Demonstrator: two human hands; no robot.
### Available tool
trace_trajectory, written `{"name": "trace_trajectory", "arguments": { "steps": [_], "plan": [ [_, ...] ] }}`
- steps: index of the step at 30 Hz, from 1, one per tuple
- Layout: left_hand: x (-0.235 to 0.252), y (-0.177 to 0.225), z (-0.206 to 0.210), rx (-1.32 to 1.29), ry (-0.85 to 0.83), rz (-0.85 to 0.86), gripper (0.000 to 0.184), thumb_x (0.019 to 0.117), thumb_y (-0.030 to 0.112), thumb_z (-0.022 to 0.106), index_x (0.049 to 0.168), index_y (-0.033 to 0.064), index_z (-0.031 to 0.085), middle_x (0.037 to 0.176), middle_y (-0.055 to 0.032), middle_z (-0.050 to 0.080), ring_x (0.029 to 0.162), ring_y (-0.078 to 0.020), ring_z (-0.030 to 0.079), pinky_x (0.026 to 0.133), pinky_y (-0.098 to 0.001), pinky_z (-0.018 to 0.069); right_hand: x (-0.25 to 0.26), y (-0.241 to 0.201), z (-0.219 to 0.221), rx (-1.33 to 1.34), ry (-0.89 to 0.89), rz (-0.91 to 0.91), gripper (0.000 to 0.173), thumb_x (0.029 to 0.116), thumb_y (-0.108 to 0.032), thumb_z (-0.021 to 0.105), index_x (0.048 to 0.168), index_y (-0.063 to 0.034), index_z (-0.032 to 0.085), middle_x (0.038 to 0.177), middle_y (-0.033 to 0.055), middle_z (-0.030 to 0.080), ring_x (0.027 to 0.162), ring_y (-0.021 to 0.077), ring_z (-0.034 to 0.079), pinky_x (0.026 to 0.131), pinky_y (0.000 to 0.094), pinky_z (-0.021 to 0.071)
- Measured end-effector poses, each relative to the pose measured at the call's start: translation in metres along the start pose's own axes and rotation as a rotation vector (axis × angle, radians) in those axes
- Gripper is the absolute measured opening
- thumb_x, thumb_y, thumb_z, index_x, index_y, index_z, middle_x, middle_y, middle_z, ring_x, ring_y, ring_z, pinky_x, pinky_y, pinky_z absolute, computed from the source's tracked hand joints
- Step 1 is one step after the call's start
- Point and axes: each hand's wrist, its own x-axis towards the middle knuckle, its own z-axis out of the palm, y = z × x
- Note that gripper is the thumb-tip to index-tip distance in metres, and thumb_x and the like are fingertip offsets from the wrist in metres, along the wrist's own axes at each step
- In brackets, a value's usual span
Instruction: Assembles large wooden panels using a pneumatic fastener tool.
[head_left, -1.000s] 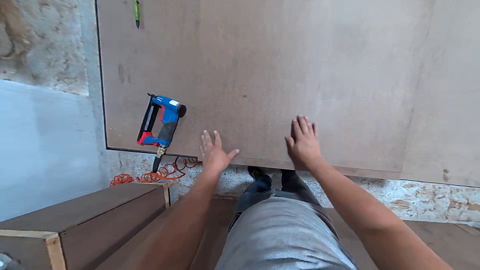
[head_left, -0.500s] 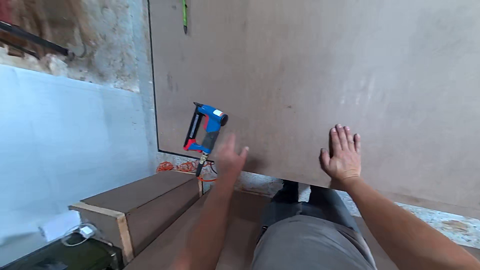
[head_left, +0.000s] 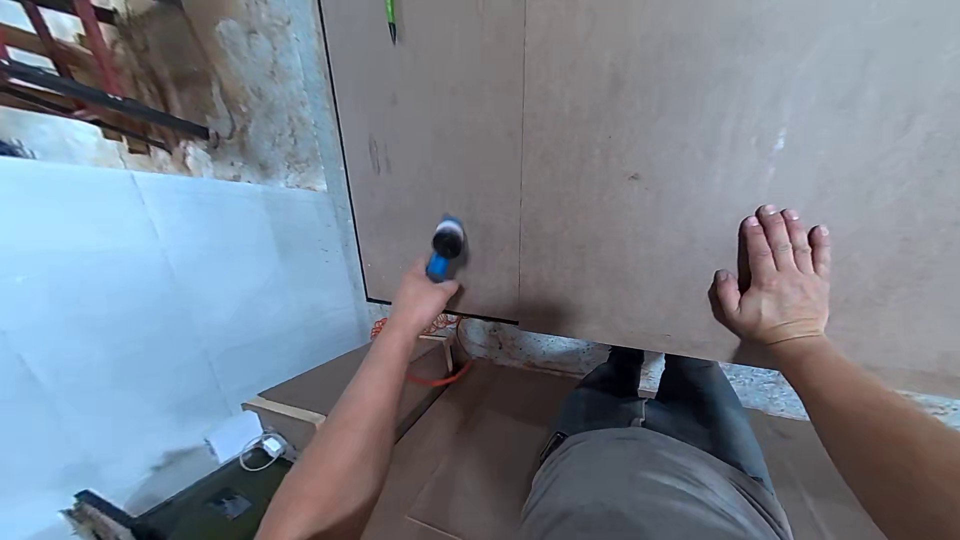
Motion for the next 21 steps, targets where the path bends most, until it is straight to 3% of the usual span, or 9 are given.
{"name": "trace_trajectory", "arguments": {
  "steps": [2, 3, 5, 7, 12, 21],
  "plan": [
    [-0.032, -0.003, -0.020, 0.179, -0.074, 0.140, 0.032, 0.0938, 0.029, 0.075, 0.113, 0.0044, 0.071, 0.093, -0.0220, 0.071, 0.089, -0.0396, 0.070, 0.080, -0.0678, 0.0531, -0.001, 0.000, -0.001, 0.010, 0.003, -0.002, 0.076, 0.0996, -0.058, 0.030, 0.164, -0.0177, 0.030, 0.172, 0.0021, 0.024, 0.160, 0.0244, 0.017, 0.128, 0.0574, 0.0071],
    [-0.046, -0.005, -0.027, 0.306, -0.139, 0.291, 0.027, 0.0920, 0.028, 0.078, 0.112, 0.0098, 0.075, 0.093, -0.0179, 0.074, 0.089, -0.0365, 0.072, 0.081, -0.0667, 0.0551, -0.001, 0.001, -0.002, 0.013, 0.002, -0.002, 0.075, 0.1001, -0.057, 0.030, 0.164, -0.0172, 0.030, 0.172, 0.0024, 0.024, 0.160, 0.0249, 0.017, 0.128, 0.0578, 0.0073],
    [-0.060, -0.011, -0.028, 0.554, -0.239, 0.630, 0.037, 0.0842, 0.029, 0.081, 0.120, 0.0207, 0.076, 0.101, -0.0078, 0.077, 0.095, -0.0290, 0.075, 0.083, -0.0621, 0.0585, -0.001, 0.000, -0.003, 0.008, -0.004, 0.000, 0.075, 0.1001, -0.057, 0.029, 0.163, -0.0164, 0.030, 0.172, 0.0031, 0.023, 0.160, 0.0259, 0.017, 0.127, 0.0588, 0.0078],
    [-0.062, -0.013, -0.018, 0.684, -0.262, 0.822, 0.041, 0.0820, 0.034, 0.079, 0.121, 0.0220, 0.075, 0.102, -0.0044, 0.078, 0.095, -0.0258, 0.075, 0.081, -0.0567, 0.0599, -0.001, 0.000, -0.001, 0.011, 0.000, 0.001, 0.075, 0.0997, -0.057, 0.029, 0.164, -0.0168, 0.029, 0.172, 0.0027, 0.023, 0.160, 0.0257, 0.016, 0.128, 0.0589, 0.0072],
    [-0.049, -0.007, -0.005, 0.642, -0.293, 0.805, 0.037, 0.0834, 0.031, 0.077, 0.119, 0.0223, 0.076, 0.100, -0.0030, 0.078, 0.091, -0.0243, 0.075, 0.080, -0.0572, 0.0596, -0.001, 0.001, 0.000, 0.009, 0.013, 0.007, 0.075, 0.0996, -0.056, 0.031, 0.163, -0.0170, 0.031, 0.171, 0.0028, 0.025, 0.159, 0.0255, 0.019, 0.128, 0.0580, 0.0084],
    [-0.050, 0.007, 0.002, 0.709, -0.352, 0.616, 0.031, 0.0845, 0.028, 0.080, 0.114, 0.0203, 0.075, 0.089, -0.0050, 0.076, 0.083, -0.0257, 0.073, 0.076, -0.0570, 0.0583, -0.001, 0.001, 0.000, 0.021, 0.012, 0.004, 0.074, 0.0996, -0.056, 0.031, 0.164, -0.0183, 0.030, 0.172, 0.0023, 0.024, 0.159, 0.0245, 0.018, 0.128, 0.0578, 0.0073]
  ]
}}
